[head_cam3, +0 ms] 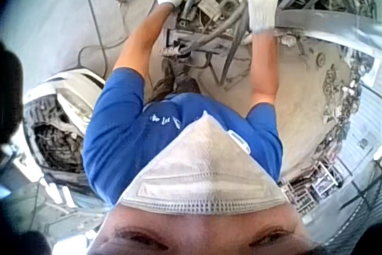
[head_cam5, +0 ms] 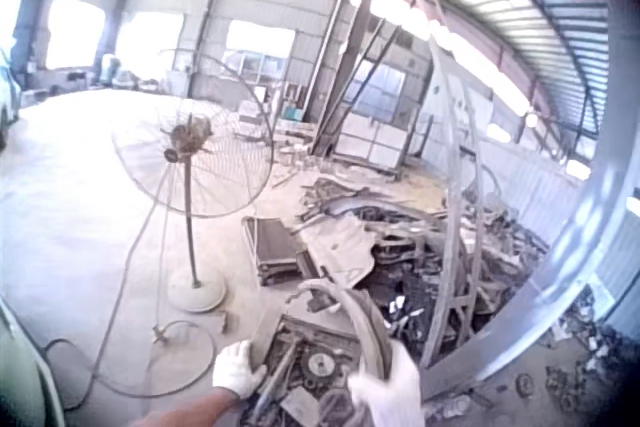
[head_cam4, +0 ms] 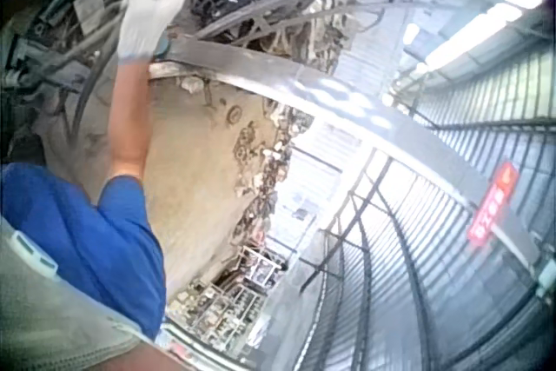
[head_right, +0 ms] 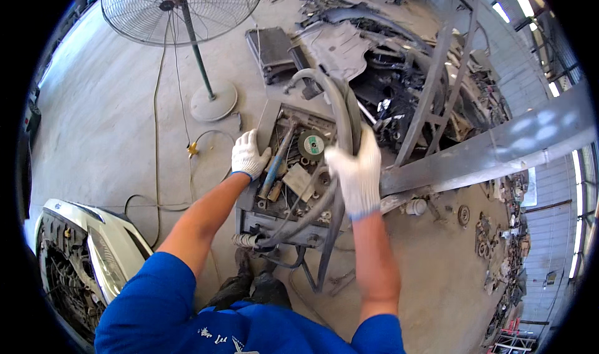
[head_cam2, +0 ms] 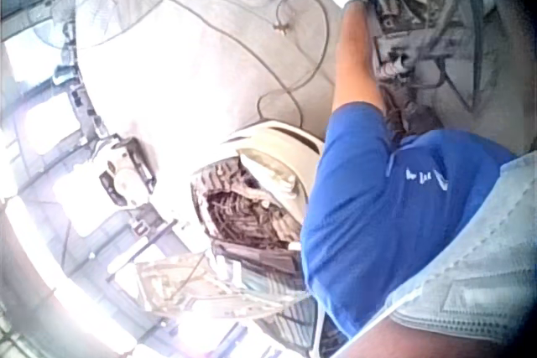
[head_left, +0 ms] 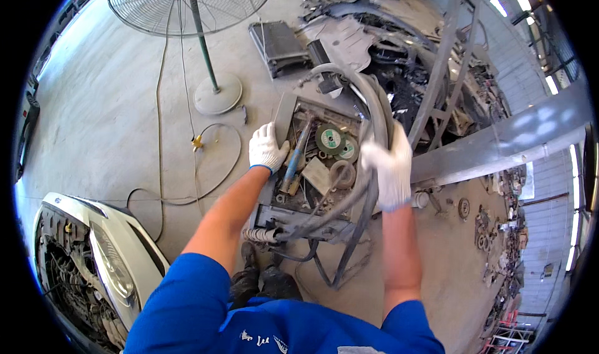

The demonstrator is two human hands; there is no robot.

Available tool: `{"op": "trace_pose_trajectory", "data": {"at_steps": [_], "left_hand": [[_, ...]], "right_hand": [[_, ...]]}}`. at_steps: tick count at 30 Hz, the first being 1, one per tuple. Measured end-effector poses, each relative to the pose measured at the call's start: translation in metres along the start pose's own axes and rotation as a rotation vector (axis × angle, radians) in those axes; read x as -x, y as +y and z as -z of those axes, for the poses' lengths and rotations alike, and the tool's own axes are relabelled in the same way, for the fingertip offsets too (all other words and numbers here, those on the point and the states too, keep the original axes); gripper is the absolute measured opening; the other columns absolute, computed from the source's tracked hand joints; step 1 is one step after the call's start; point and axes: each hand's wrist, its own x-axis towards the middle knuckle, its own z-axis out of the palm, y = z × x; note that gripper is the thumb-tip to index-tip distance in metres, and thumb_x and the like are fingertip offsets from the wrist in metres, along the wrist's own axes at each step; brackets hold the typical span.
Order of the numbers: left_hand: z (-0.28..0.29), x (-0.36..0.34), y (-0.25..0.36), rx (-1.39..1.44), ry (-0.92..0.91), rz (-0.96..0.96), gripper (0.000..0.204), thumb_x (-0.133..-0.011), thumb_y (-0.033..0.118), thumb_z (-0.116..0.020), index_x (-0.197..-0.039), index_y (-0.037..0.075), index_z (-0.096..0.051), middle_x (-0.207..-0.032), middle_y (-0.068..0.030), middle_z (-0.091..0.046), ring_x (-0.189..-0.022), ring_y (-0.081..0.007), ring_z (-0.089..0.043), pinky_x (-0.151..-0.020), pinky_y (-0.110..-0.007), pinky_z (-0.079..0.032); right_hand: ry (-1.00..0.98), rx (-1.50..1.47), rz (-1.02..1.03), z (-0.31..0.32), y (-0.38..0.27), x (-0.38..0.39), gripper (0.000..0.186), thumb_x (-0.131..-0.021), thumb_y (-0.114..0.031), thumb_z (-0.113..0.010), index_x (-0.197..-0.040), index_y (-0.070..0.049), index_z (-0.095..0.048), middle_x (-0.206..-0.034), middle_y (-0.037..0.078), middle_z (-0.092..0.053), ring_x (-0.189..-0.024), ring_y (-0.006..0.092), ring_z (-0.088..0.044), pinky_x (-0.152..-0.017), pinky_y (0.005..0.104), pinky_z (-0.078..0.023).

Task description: The person grinds and smooths the front bumper of a white car using a power sander, then switches to a pneumatic dent puller to work on the same area. The person repeatedly touches the surface to check smoothness and continues using the tools on the bumper.

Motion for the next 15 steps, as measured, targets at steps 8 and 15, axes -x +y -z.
{"op": "trace_pose_trajectory", "data": {"at_steps": [8,15], "left_hand": [[0.193,0.035,0.108,2.175,-0.887,0.483,0.077,-0.098,0.065,-0.047,-0.143,0.002,-0.046,-0.145,-0.0169,-0.051,-0.123,-0.0293,-0.059,-0.1,-0.046,-0.05],[0.243,0.125,0.064,1.741,-0.593,0.733,0.038,-0.095,0.026,-0.065,-0.123,0.004,-0.052,-0.099,-0.0103,-0.067,-0.075,-0.0193,-0.07,-0.063,-0.032,-0.061]], "right_hand": [[-0.109,0.321,-0.042,-0.031,0.03,0.275,0.061,-0.079,-0.011,-0.078,-0.127,0.006,-0.045,-0.107,0.014,-0.06,-0.091,0.018,-0.062,-0.082,0.0333,-0.053],[-0.181,0.396,-0.207,-0.118,0.087,0.374,0.061,-0.082,-0.023,-0.081,-0.127,0.001,-0.048,-0.106,0.023,-0.068,-0.099,0.034,-0.069,-0.089,0.0425,-0.054]]}}
